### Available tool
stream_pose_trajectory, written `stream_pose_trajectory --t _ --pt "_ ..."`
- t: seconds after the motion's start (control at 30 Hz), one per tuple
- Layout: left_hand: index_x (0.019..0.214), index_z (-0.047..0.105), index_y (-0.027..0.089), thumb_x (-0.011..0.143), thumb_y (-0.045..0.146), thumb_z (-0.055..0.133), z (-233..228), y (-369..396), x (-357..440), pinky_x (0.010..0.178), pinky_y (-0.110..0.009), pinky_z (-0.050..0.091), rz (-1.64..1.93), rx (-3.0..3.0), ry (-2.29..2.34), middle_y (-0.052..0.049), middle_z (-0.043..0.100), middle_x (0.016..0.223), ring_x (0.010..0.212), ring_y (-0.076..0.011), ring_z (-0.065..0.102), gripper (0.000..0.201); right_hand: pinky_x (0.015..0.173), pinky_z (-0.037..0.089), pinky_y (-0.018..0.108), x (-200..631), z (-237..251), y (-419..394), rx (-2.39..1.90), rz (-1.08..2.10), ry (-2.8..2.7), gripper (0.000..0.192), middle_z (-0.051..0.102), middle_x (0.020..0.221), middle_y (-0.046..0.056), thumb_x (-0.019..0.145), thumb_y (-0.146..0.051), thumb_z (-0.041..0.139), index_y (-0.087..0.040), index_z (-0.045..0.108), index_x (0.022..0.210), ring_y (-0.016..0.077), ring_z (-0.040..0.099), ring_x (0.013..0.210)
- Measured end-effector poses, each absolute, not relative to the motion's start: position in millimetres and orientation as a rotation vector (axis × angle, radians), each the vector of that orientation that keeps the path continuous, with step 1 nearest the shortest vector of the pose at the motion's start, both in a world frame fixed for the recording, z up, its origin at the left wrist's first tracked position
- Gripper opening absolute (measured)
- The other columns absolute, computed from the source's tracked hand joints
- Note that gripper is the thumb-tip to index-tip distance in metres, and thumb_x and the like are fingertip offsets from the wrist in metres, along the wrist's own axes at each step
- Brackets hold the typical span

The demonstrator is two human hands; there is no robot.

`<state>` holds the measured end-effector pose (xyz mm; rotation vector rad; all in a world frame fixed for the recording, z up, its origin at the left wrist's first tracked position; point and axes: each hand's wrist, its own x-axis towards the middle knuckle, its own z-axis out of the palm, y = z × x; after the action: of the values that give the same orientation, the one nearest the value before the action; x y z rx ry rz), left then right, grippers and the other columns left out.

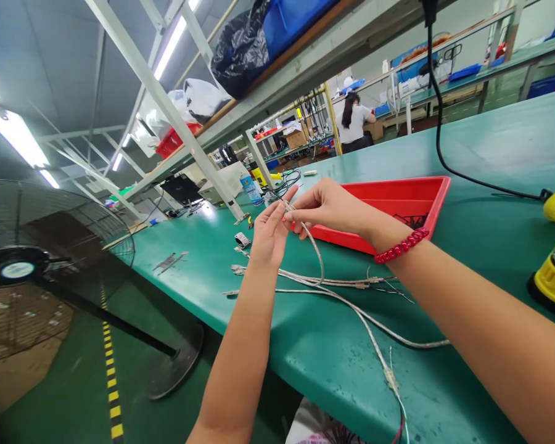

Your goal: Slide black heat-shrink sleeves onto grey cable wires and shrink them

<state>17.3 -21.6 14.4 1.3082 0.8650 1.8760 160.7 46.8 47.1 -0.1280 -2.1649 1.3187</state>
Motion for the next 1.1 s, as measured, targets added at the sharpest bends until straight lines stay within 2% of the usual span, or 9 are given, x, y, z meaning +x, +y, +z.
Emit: stream_pose_trajectory --t 0.1,0.2,0.37,0.57,0.67,0.77,0.87,0.97,1.1 --pt "0.091 0.073 0.017 0.081 0.032 0.068 13 -21 15 0.087 -0.029 0.05 1.79 1.307 0.849 -0.007 0.069 0.109 0.079 -0.0132 0.064 0.019 0.06 0.05 0.028 160 46 48 -0.118 1.277 -2.196 0.03 0.069 0.062 0.005 0.08 -0.042 0.066 -0.017 0.073 0.066 0.0151 0.062 0.06" --pt "0.1 0.072 0.016 0.081 0.031 0.068 13 -20 14 0.092 -0.029 0.048 1.746 1.276 0.884 -0.007 0.071 0.102 0.093 -0.0171 0.065 0.024 0.06 0.05 0.027 160 45 51 -0.115 1.218 -2.243 0.034 0.069 0.063 0.005 0.082 -0.044 0.064 -0.016 0.072 0.066 0.0149 0.062 0.061" --pt "0.083 0.072 0.013 0.078 0.02 0.07 9 -13 11 0.095 -0.032 0.046 1.838 0.932 1.129 -0.01 0.072 0.101 0.108 -0.0216 0.063 0.009 0.057 0.049 0.024 161 43 55 -0.144 1.26 -2.202 0.037 0.068 0.063 0.004 0.083 -0.047 0.063 -0.014 0.071 0.071 0.0122 0.061 0.058" --pt "0.083 0.066 0.014 0.08 0.019 0.068 8 -9 1 0.087 -0.032 0.05 1.895 0.762 1.208 -0.012 0.069 0.111 0.112 -0.023 0.062 0.006 0.067 0.055 0.029 154 47 58 -0.161 1.409 -1.835 0.038 0.07 0.069 0.005 0.077 -0.053 0.067 -0.015 0.067 0.079 0.0145 0.066 0.061" --pt "0.082 0.064 0.015 0.081 0.017 0.066 12 -11 2 0.08 -0.027 0.052 1.915 0.736 1.212 -0.011 0.069 0.114 0.111 -0.0218 0.063 0.003 0.076 0.055 0.033 154 55 56 -0.174 1.342 -1.658 0.04 0.071 0.077 0.007 0.08 -0.056 0.061 -0.017 0.067 0.086 0.0175 0.068 0.072" --pt "0.082 0.064 0.014 0.085 0.016 0.061 17 -12 5 0.075 -0.025 0.052 1.925 0.714 1.237 -0.012 0.067 0.118 0.116 -0.0221 0.06 0.005 0.083 0.05 0.034 160 65 55 -0.318 1.005 -1.64 0.032 0.069 0.097 0.009 0.082 -0.048 0.06 -0.018 0.071 0.086 0.0197 0.064 0.092" --pt "0.082 0.064 0.013 0.088 0.016 0.055 20 -12 7 0.074 -0.026 0.053 1.922 0.687 1.274 -0.014 0.065 0.121 0.118 -0.0233 0.059 0.011 0.068 0.045 0.03 170 73 56 -0.493 0.744 -1.727 0.027 0.063 0.082 0.006 0.083 -0.04 0.059 -0.017 0.073 0.079 0.0158 0.057 0.074" --pt "0.081 0.063 0.013 0.091 0.015 0.049 21 -12 8 0.074 -0.027 0.053 1.922 0.674 1.287 -0.014 0.065 0.122 0.116 -0.0232 0.06 0.018 0.049 0.036 0.025 177 78 59 -0.457 0.903 -1.663 0.037 0.055 0.06 0.0 0.086 -0.044 0.052 -0.014 0.068 0.072 0.0084 0.043 0.047" --pt "0.082 0.062 0.013 0.094 0.016 0.044 22 -13 6 0.074 -0.027 0.053 1.923 0.674 1.279 -0.013 0.063 0.124 0.118 -0.0228 0.059 0.021 0.049 0.047 0.025 181 84 62 -0.31 1.117 -1.295 0.038 0.06 0.066 0.0 0.082 -0.051 0.057 -0.014 0.063 0.078 0.0088 0.055 0.043"
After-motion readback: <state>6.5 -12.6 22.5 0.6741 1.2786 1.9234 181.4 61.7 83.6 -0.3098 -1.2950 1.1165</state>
